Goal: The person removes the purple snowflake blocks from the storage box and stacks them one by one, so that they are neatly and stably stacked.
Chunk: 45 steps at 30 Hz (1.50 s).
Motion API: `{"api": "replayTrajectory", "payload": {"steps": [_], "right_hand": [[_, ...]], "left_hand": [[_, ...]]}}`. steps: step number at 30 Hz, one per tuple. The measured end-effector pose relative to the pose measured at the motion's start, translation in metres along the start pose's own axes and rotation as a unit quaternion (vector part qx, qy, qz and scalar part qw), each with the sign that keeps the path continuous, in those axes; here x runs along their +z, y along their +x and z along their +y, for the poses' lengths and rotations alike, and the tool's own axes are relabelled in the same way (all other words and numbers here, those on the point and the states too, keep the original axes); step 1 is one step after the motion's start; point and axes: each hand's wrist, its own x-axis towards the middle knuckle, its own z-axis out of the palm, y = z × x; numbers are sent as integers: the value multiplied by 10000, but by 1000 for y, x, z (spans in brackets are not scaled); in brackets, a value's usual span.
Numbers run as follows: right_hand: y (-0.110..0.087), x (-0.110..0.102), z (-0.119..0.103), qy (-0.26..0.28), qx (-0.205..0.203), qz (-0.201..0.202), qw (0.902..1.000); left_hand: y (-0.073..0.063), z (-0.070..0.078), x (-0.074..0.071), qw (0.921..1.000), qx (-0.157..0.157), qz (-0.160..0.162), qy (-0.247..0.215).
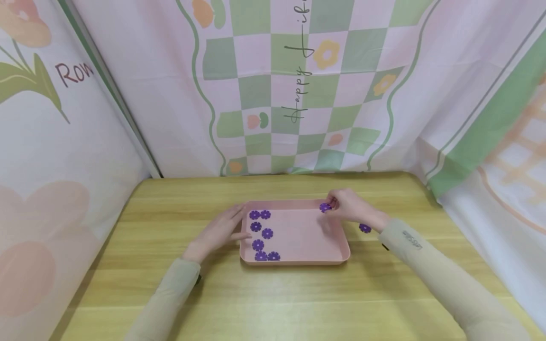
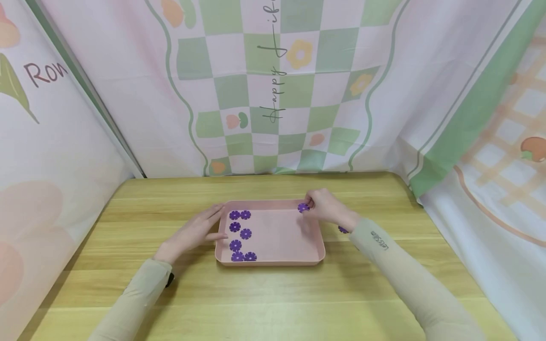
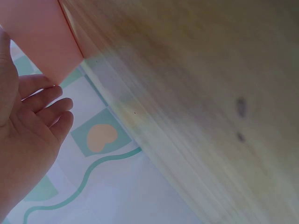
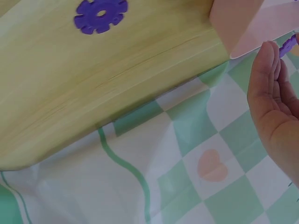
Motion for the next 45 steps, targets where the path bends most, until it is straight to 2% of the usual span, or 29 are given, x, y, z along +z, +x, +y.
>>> {"api": "replayTrajectory", "payload": {"steps": [17,26,34,45], "right_hand": [[-29,-13,35,-158,293,193,9993],[-40,-11,50,-222,401,286,9985],[-52,-8,64,-50,545,272,9981],[-65,-2,76,-125,771,155,9968]], "left_hand": [[1,-2,1,9998,148,67,93],[1,0,-1,10000,74,-22,49],[-1,-1,-1,9999,-51,-87,-35],[0,-2,-1,10000,15,-42,55]]}}
